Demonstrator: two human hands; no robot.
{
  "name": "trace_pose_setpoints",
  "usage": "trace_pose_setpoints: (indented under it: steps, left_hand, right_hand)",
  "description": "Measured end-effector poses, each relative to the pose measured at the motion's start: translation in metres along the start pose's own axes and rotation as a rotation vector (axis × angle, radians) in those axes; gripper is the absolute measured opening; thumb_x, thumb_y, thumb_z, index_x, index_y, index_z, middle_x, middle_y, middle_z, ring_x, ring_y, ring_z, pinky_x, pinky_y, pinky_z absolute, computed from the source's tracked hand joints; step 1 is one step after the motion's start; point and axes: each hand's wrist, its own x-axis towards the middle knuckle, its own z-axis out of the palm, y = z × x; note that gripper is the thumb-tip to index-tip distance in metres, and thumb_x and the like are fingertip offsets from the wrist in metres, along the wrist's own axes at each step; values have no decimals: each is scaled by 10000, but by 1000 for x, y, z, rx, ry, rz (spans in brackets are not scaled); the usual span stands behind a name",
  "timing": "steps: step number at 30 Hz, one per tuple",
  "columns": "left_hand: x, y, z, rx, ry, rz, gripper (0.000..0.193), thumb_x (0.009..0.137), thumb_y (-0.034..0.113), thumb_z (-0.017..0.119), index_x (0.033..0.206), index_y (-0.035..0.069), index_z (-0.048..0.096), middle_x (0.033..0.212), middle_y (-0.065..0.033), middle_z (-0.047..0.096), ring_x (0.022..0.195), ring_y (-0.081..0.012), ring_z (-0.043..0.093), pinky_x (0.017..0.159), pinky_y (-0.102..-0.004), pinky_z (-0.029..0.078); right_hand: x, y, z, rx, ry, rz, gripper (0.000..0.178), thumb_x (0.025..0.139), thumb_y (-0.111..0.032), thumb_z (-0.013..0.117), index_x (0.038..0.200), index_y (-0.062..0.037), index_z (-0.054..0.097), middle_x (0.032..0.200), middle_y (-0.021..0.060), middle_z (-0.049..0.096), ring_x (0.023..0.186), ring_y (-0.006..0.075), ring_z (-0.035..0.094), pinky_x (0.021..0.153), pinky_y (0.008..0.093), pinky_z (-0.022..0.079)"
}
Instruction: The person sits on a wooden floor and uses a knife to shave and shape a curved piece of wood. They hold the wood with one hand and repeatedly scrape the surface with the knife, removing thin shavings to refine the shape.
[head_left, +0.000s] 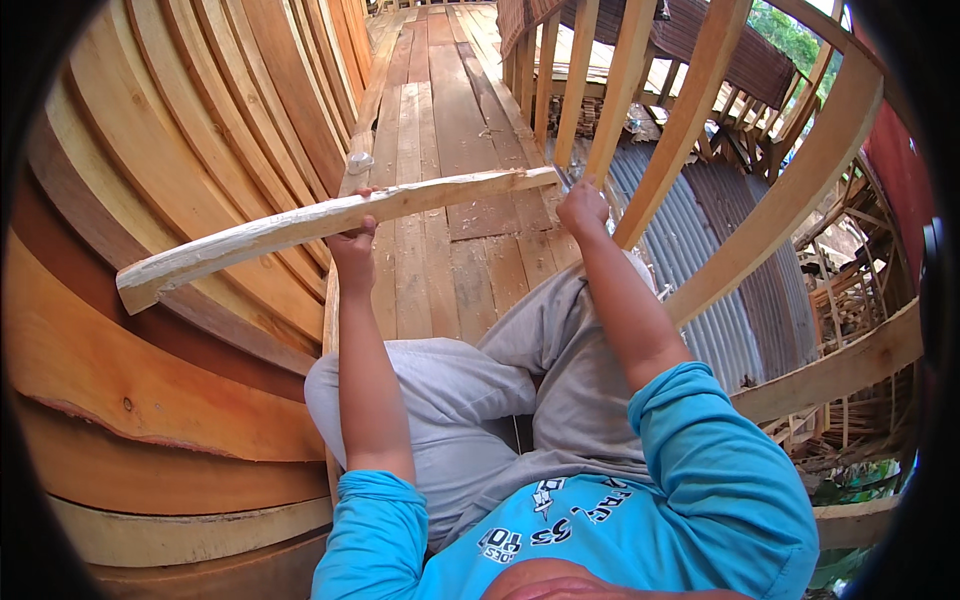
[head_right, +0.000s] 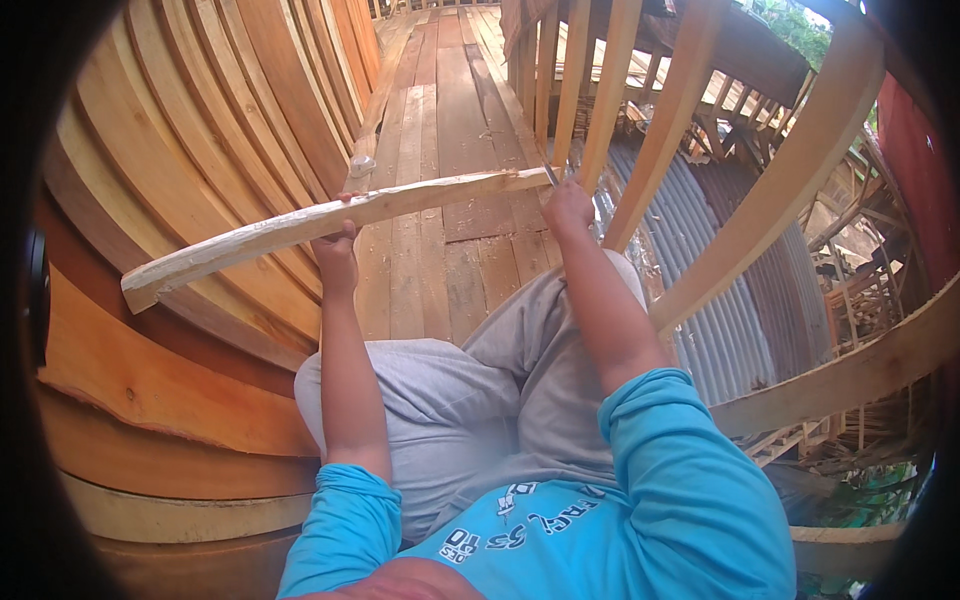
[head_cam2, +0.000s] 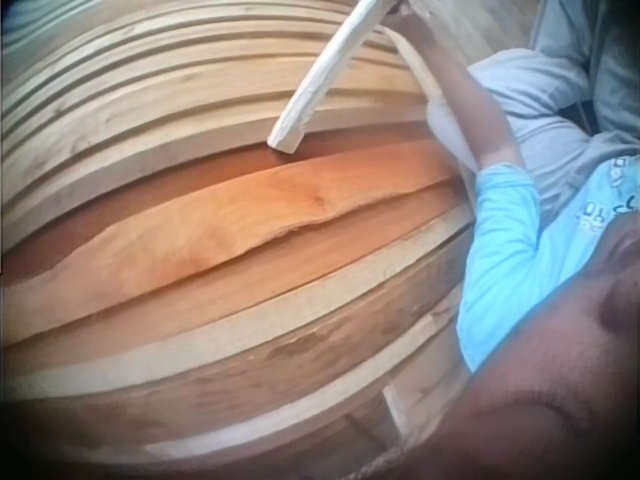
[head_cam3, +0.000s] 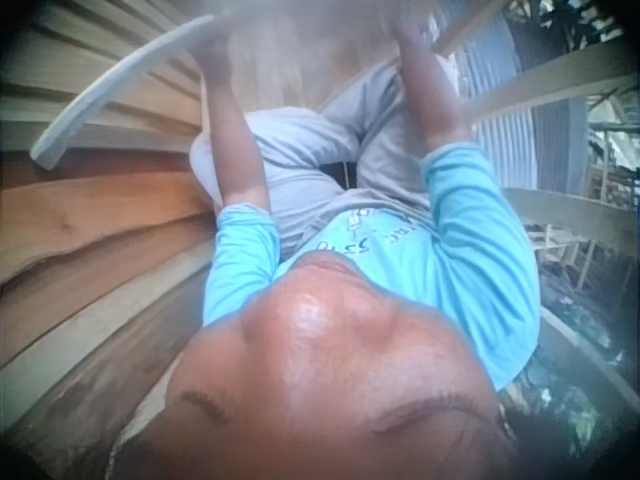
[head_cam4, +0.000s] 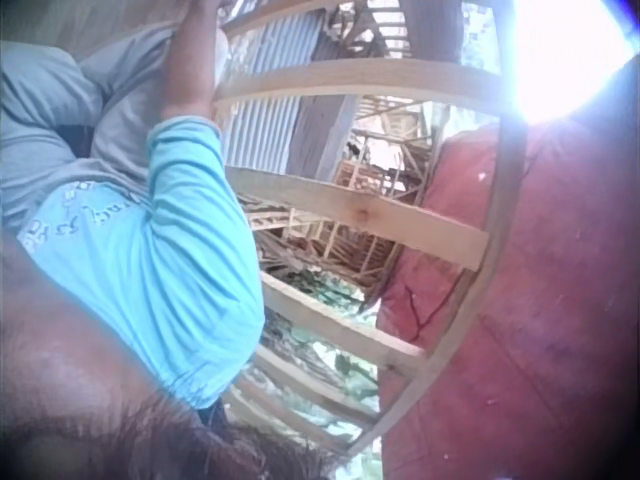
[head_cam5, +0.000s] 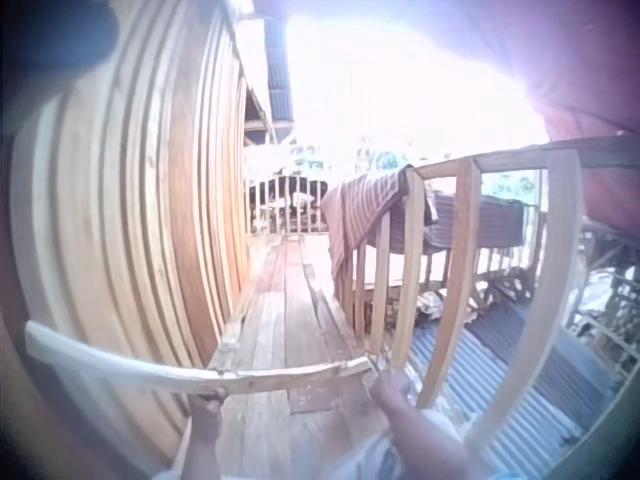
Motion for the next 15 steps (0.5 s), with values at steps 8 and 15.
trace_pose_setpoints:
  steps: [8, 15]
  left_hand:
    - [-5, -10, 19, 45, 5, 81, 405, 859, 203, 736, 1176, 43, 540, 1175, -90, 608, 1156, -206, 559, 963, -350, 500]
    - [-12, -2, 24, 75, 46, 126, 691, 845, 220, 753, 1347, 134, 286, 1231, -104, 564, 1176, -230, 547, 961, -379, 522]
  right_hand:
    - [44, 33, 66, 257, 383, -362, 180, 872, -38, 540, 1037, 32, 555, 956, 237, 651, 914, 410, 646, 812, 458, 509]
    - [30, -25, 49, 564, 25, -613, 213, 854, -53, 625, 1033, 31, 544, 910, 196, 663, 868, 377, 647, 780, 426, 498]
